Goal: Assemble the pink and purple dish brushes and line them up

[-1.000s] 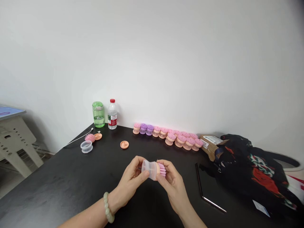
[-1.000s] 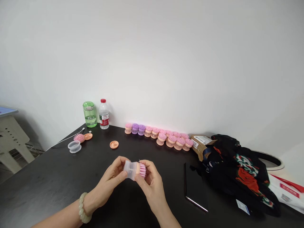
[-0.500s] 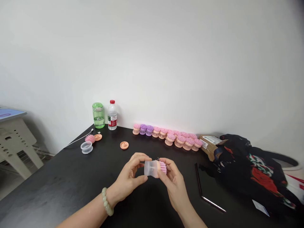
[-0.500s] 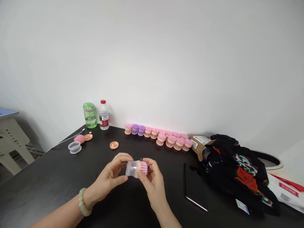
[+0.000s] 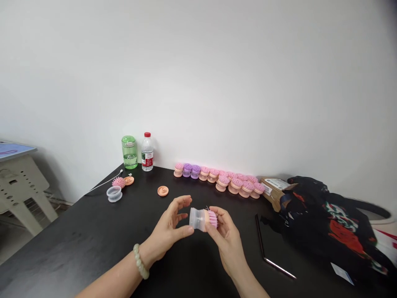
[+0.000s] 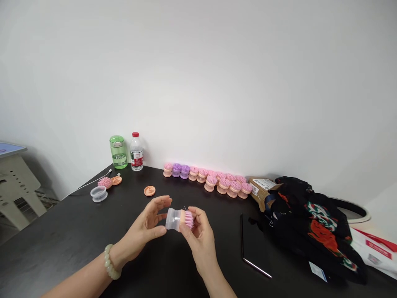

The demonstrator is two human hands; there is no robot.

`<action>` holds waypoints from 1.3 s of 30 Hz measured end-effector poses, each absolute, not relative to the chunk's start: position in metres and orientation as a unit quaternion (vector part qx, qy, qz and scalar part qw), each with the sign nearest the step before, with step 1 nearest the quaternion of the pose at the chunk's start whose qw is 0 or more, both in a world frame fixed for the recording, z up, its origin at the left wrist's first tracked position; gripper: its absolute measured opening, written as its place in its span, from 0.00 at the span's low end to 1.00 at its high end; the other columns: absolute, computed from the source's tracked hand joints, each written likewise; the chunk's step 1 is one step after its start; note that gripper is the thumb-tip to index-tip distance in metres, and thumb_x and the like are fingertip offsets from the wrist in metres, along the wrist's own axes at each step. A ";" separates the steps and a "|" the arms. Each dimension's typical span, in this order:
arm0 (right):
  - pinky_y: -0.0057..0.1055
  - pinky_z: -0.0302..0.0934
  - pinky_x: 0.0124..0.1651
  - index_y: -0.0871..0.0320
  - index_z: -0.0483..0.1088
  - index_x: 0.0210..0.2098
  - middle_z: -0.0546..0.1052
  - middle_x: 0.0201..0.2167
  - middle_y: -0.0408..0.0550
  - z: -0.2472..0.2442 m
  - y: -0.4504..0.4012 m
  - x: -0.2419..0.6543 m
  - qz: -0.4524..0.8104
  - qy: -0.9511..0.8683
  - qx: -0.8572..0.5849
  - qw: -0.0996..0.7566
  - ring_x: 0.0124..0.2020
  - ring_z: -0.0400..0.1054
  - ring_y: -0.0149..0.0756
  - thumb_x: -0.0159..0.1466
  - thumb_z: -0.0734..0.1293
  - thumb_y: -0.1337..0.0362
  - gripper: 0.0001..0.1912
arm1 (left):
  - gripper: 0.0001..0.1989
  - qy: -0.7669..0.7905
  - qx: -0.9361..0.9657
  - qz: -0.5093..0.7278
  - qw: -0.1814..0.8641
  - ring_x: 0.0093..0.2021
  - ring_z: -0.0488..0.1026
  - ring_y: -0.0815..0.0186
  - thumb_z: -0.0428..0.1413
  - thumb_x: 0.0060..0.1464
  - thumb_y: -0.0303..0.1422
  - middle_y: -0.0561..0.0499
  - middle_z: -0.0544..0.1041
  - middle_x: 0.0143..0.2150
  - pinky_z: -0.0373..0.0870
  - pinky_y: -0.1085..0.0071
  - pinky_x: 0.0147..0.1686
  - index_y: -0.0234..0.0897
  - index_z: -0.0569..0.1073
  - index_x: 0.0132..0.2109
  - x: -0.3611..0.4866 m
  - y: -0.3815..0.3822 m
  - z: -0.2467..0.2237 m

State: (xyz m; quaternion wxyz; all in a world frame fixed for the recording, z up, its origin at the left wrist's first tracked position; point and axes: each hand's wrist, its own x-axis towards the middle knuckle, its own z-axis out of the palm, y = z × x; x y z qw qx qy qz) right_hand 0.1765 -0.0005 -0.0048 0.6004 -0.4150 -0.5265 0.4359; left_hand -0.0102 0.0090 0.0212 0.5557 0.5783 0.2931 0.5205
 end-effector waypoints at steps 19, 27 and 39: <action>0.42 0.69 0.52 0.53 0.68 0.50 0.75 0.48 0.51 -0.018 0.005 0.176 0.361 -0.586 -0.442 0.575 0.50 0.72 0.46 0.55 0.74 0.61 0.24 | 0.21 0.406 0.712 0.452 0.352 0.48 0.70 0.54 0.67 0.46 0.34 0.47 0.76 0.47 0.65 0.57 0.51 0.42 0.75 0.48 -0.012 0.015 0.010; 0.44 0.70 0.50 0.55 0.67 0.53 0.76 0.49 0.56 -0.028 0.023 0.175 0.370 -0.611 -0.399 0.575 0.50 0.72 0.48 0.59 0.71 0.56 0.24 | 0.21 0.425 0.727 0.447 0.301 0.40 0.69 0.55 0.71 0.37 0.38 0.47 0.77 0.39 0.65 0.61 0.42 0.40 0.77 0.41 -0.015 0.015 0.021; 0.44 0.65 0.48 0.55 0.74 0.41 0.77 0.42 0.51 -0.035 0.138 0.059 0.205 -0.759 -0.454 0.418 0.47 0.69 0.50 0.52 0.73 0.65 0.16 | 0.28 0.277 0.364 0.722 0.518 0.41 0.72 0.68 0.70 0.41 0.32 0.54 0.75 0.41 0.67 0.71 0.44 0.41 0.69 0.49 -0.067 0.045 0.043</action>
